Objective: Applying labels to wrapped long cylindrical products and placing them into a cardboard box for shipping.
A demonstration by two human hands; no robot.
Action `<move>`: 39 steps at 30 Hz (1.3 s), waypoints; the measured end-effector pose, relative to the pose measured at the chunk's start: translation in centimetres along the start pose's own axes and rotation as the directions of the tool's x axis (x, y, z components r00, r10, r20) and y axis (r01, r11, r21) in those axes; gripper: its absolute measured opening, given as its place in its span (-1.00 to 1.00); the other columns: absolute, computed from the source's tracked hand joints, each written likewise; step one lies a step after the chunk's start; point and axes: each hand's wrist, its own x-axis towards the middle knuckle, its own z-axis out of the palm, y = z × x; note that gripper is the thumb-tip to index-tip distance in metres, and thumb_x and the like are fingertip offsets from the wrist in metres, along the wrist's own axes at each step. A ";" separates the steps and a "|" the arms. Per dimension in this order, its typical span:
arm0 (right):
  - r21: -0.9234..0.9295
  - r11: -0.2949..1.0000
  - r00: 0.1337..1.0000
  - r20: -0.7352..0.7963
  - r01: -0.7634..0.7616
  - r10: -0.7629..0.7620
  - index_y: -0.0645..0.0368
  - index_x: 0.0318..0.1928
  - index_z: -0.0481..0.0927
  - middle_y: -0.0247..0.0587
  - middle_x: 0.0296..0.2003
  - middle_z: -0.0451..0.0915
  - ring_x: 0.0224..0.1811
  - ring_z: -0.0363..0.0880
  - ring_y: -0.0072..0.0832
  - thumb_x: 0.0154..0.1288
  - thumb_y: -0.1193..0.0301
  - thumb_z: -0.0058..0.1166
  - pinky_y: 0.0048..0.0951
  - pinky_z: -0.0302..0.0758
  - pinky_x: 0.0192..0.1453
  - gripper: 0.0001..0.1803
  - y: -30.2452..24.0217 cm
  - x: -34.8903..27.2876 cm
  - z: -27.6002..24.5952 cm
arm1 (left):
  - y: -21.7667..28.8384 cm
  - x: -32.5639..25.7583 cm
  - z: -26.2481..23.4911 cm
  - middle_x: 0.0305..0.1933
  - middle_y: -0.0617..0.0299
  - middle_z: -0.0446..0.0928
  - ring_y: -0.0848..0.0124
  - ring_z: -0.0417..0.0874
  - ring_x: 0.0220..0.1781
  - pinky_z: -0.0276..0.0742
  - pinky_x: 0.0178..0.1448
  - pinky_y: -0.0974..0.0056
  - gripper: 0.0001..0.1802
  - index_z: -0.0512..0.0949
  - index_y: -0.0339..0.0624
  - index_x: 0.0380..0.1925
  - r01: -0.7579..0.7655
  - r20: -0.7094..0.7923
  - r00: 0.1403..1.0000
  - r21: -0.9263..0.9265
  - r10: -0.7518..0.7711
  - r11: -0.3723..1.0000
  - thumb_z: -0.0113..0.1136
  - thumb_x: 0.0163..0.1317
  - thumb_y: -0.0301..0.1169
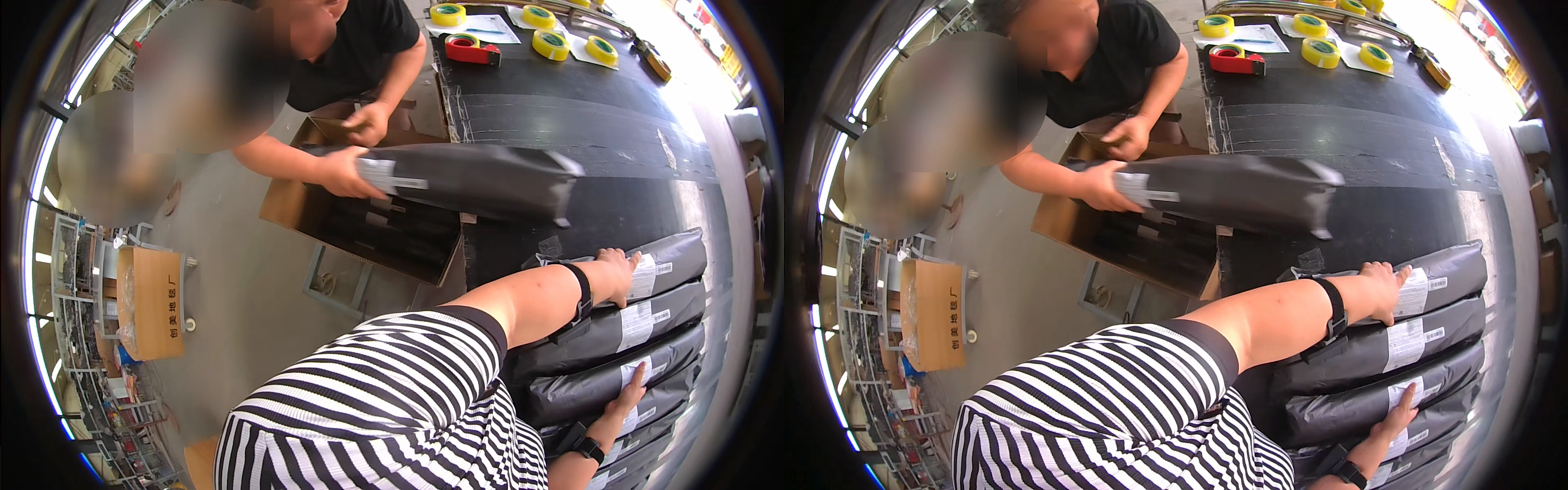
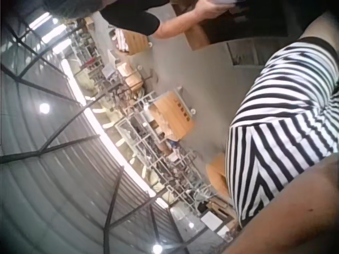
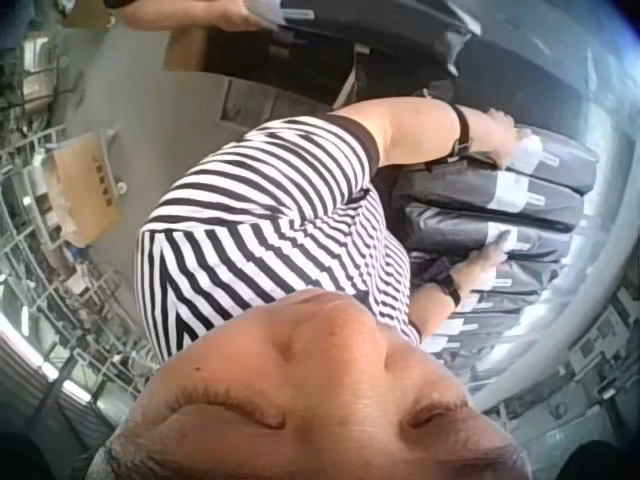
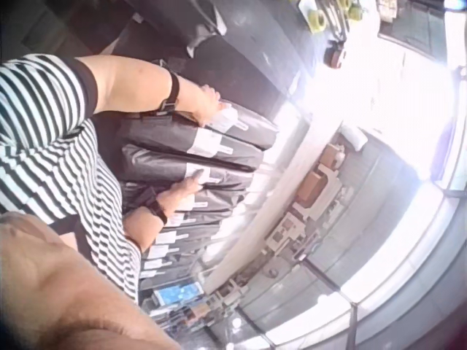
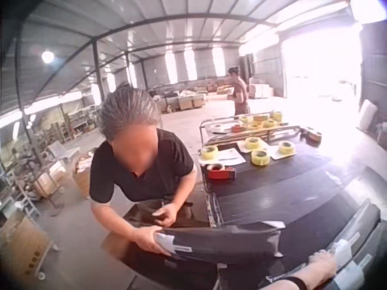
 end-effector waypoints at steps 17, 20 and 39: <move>0.081 0.988 0.927 0.344 0.131 -0.152 0.38 0.12 0.44 -0.14 -0.09 0.63 -0.12 0.61 -0.41 0.22 0.28 0.40 -0.36 0.55 0.00 -0.40 -3.2 -3.2 6.7 | -7.2 -10.1 2.1 0.28 -0.40 0.36 -0.20 0.48 0.32 0.43 0.37 -0.04 0.26 0.08 -0.36 0.37 0.123 -0.055 0.988 -0.270 -0.143 0.955 0.44 -0.10 0.28; -0.130 0.969 0.959 0.221 0.210 -0.178 0.45 0.08 0.49 -0.09 -0.07 0.64 -0.09 0.63 -0.39 0.26 0.27 0.36 -0.34 0.55 0.07 -0.45 -3.7 -2.9 6.3 | -7.2 -8.3 2.5 0.35 -0.35 0.32 -0.18 0.42 0.37 0.38 0.41 -0.04 0.29 0.04 -0.36 0.42 0.068 -0.144 0.980 -0.395 -0.135 0.916 0.41 -0.07 0.30; 0.102 0.983 0.840 0.512 0.150 -0.181 0.37 0.32 0.34 -0.10 0.16 0.54 0.14 0.54 -0.39 0.44 0.29 0.15 -0.38 0.43 0.26 -0.42 -3.4 -5.3 7.2 | -9.1 -12.9 3.2 0.36 -0.37 0.27 -0.20 0.38 0.37 0.33 0.46 0.06 0.43 -0.19 -0.38 0.52 0.015 -0.135 0.983 -0.618 -0.125 0.786 0.58 -0.18 -0.04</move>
